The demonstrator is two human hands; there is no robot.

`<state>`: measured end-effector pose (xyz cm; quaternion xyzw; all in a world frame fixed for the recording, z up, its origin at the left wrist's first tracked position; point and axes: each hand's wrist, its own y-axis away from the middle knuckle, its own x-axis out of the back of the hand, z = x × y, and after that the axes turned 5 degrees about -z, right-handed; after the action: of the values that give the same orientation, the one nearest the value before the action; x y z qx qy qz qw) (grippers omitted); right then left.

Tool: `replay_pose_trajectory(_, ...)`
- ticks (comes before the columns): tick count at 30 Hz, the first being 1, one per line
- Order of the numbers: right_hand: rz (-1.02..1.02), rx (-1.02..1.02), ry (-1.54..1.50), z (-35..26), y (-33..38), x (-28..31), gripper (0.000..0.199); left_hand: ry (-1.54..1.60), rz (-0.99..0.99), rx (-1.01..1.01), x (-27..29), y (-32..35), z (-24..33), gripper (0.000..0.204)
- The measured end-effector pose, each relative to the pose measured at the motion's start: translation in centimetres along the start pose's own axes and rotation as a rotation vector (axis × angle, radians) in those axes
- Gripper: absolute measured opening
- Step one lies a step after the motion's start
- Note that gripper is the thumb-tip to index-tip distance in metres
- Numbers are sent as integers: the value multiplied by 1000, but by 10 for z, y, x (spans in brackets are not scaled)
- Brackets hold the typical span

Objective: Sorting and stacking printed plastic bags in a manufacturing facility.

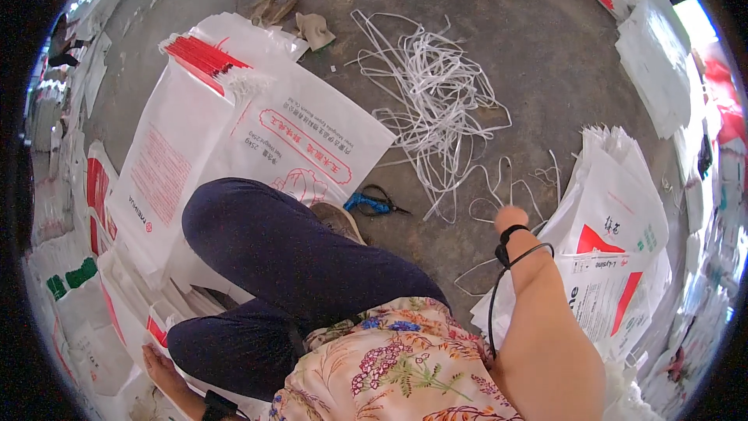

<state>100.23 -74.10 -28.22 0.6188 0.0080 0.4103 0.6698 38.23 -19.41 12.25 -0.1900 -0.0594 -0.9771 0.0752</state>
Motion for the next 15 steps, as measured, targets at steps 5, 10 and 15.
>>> replay_pose_trajectory(5,324,620,-567,-98,-23,103,33,-208,55,-33,-40,6,-14,23)
replay_pose_trajectory(10,100,760,-543,-180,-62,139,37,-369,30,-134,-2,-6,-31,24)
replay_pose_trajectory(15,290,588,-414,-155,-134,206,42,-249,65,74,44,-11,-36,26)
